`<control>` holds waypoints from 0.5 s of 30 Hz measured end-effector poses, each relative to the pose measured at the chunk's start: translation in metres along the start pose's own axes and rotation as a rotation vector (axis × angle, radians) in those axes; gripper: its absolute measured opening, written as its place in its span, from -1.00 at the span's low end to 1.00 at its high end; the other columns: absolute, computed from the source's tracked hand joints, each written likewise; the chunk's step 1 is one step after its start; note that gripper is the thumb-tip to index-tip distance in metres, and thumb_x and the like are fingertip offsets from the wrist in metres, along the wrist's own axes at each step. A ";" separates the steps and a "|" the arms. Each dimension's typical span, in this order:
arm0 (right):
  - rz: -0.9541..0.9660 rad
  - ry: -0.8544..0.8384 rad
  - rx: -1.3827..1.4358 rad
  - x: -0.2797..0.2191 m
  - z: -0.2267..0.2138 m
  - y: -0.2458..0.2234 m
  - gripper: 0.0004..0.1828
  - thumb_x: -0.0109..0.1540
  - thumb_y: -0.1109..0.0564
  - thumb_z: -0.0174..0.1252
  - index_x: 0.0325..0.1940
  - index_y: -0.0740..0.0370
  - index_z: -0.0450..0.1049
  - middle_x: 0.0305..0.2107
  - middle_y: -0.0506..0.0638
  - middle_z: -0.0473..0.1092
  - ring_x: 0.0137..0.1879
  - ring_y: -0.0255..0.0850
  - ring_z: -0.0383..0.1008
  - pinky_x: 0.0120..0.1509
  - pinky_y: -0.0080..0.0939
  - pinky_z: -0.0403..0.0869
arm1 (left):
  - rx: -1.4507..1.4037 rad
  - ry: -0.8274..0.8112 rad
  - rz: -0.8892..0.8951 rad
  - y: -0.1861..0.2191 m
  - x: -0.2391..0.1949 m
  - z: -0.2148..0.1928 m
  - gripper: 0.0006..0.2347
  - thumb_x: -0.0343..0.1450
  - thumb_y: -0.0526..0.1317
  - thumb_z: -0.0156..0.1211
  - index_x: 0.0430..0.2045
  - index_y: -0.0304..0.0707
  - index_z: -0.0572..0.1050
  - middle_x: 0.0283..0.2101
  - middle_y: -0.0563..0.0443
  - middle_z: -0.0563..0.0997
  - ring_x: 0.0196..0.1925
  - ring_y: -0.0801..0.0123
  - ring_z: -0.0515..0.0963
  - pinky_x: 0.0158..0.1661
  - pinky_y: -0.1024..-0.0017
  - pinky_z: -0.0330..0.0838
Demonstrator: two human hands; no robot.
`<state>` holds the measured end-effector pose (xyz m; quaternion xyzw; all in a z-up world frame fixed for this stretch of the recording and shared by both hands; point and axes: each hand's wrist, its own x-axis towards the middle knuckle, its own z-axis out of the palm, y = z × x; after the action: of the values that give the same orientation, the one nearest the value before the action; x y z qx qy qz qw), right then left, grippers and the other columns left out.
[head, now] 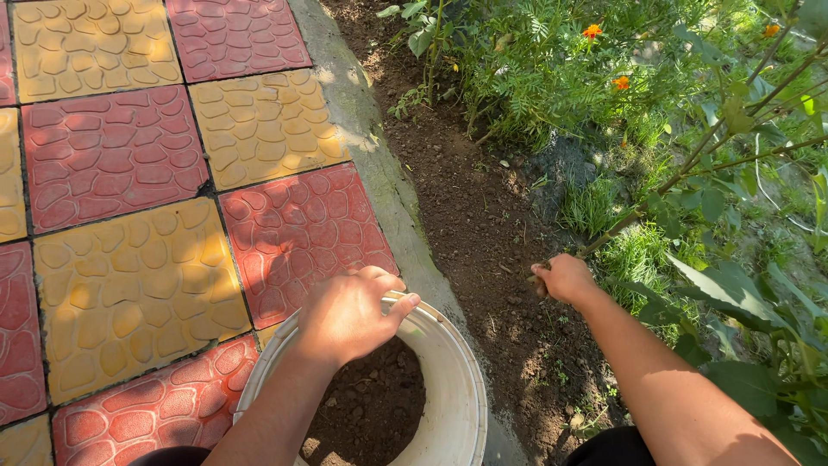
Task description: The person takes handfuls of soil from a white bucket and spreads it by hand onto the ground around the base of plants.
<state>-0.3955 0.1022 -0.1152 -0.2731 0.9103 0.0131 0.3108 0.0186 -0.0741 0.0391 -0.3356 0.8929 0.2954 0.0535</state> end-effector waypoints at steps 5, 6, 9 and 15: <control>0.000 -0.043 -0.037 -0.011 -0.006 -0.009 -0.39 0.56 -0.24 -0.09 0.14 0.34 0.62 -0.48 0.03 0.65 -0.59 -0.27 0.39 -0.55 -0.16 0.32 | -0.012 0.007 0.005 -0.002 0.001 0.004 -0.59 0.51 0.30 -0.08 0.00 0.32 0.66 0.14 0.17 0.68 0.20 0.06 0.67 0.22 -0.01 0.53; 0.002 -0.042 -0.013 -0.016 -0.007 -0.016 -0.35 0.57 -0.23 -0.12 -0.13 0.22 0.76 -0.55 -0.01 0.64 -0.64 -0.29 0.34 -0.57 -0.17 0.29 | -0.015 0.015 0.011 -0.003 0.002 0.004 -0.59 0.51 0.30 -0.08 -0.01 0.30 0.67 0.13 0.15 0.69 0.19 0.04 0.68 0.21 -0.02 0.54; -0.027 -0.020 0.015 0.001 -0.005 -0.016 -0.35 0.58 -0.21 -0.13 -0.19 0.19 0.75 -0.50 0.01 0.64 -0.62 -0.26 0.35 -0.56 -0.16 0.32 | -0.003 0.014 0.009 -0.003 -0.002 0.003 -0.59 0.50 0.31 -0.08 -0.02 0.32 0.67 0.12 0.17 0.69 0.18 0.05 0.68 0.20 -0.02 0.54; -0.104 0.018 0.674 -0.010 -0.005 -0.038 -0.54 0.63 0.14 -0.29 0.43 0.44 0.40 -0.03 0.31 0.52 -0.05 -0.02 0.55 -0.03 0.11 0.66 | -0.005 0.042 0.023 -0.002 -0.001 0.003 -0.60 0.50 0.30 -0.05 -0.04 0.30 0.68 0.10 0.15 0.70 0.15 0.04 0.70 0.18 -0.03 0.55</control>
<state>-0.3723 0.0736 -0.0996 -0.2013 0.8509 -0.3068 0.3760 0.0202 -0.0729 0.0364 -0.3314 0.8970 0.2910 0.0304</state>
